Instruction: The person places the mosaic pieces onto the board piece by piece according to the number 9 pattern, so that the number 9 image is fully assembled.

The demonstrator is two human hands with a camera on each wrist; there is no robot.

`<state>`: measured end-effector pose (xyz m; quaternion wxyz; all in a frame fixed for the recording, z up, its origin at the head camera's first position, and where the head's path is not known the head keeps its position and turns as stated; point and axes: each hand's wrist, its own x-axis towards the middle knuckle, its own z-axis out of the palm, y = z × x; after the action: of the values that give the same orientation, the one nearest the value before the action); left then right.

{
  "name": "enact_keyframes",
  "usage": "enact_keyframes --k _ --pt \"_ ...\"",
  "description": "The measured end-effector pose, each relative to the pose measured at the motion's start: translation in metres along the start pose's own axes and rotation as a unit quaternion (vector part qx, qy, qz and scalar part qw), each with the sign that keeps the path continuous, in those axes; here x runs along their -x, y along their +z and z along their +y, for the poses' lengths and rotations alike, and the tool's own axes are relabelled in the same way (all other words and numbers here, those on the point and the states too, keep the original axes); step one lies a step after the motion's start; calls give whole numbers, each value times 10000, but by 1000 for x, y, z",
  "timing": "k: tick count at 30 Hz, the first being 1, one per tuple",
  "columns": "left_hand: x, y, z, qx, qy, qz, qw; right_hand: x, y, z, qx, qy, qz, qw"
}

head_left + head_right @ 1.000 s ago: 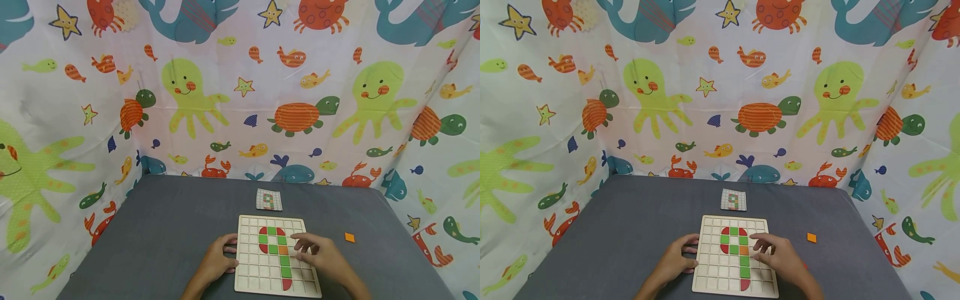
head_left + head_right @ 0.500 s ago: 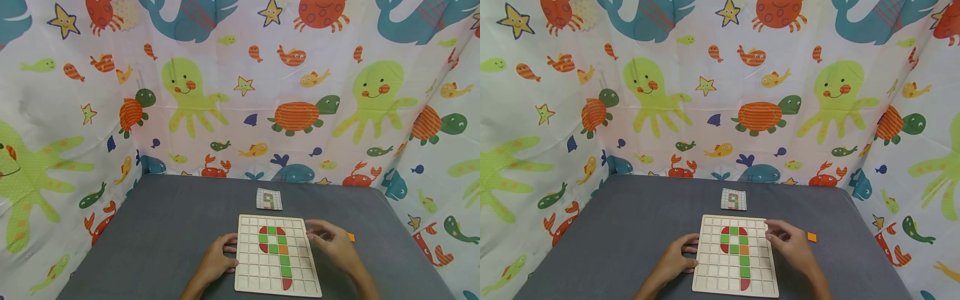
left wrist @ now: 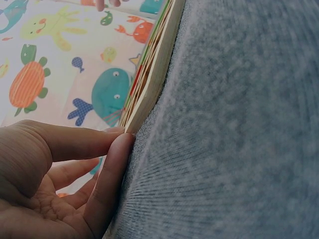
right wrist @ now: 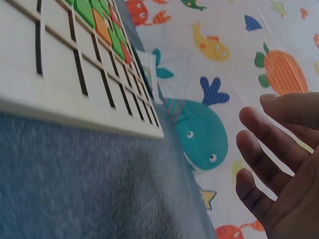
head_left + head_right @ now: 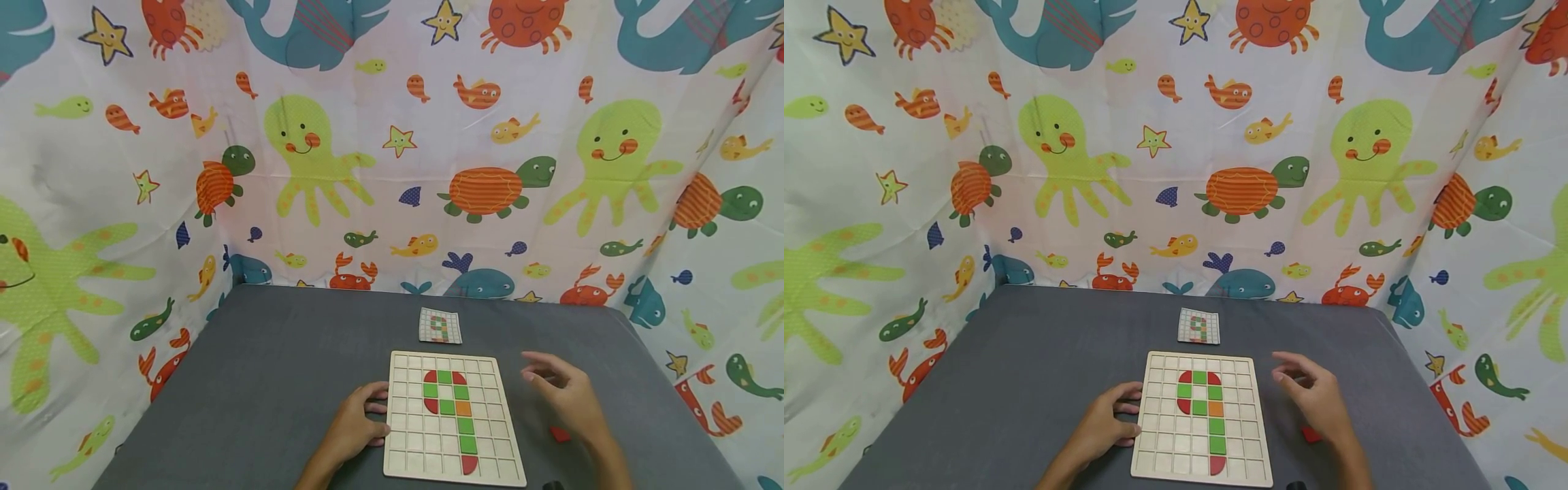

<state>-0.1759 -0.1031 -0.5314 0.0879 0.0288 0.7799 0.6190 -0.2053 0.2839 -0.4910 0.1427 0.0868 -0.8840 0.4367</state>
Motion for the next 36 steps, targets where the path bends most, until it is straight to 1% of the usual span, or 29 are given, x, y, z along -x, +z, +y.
enact_keyframes --k 4,11,18,24,30,36 --pt "-1 0 -1 -11 -30 5 10000 1 -4 10 13 127 69 9999" --pt "-1 1 -1 -11 -59 -10 10000 4 -13 26 19 390 68 9992" --pt "0 1 1 -2 -47 -28 10000 6 -22 41 116 535 160 9984" --pt "1 -1 1 -5 -30 -64 10000 5 -28 49 46 941 35 9955" --pt "1 -1 1 0 10 -75 10000 7 -31 59 300 1024 -17 9943" --pt "1 0 0 -34 42 -60 10000 9 -36 63 436 1304 -227 9902"
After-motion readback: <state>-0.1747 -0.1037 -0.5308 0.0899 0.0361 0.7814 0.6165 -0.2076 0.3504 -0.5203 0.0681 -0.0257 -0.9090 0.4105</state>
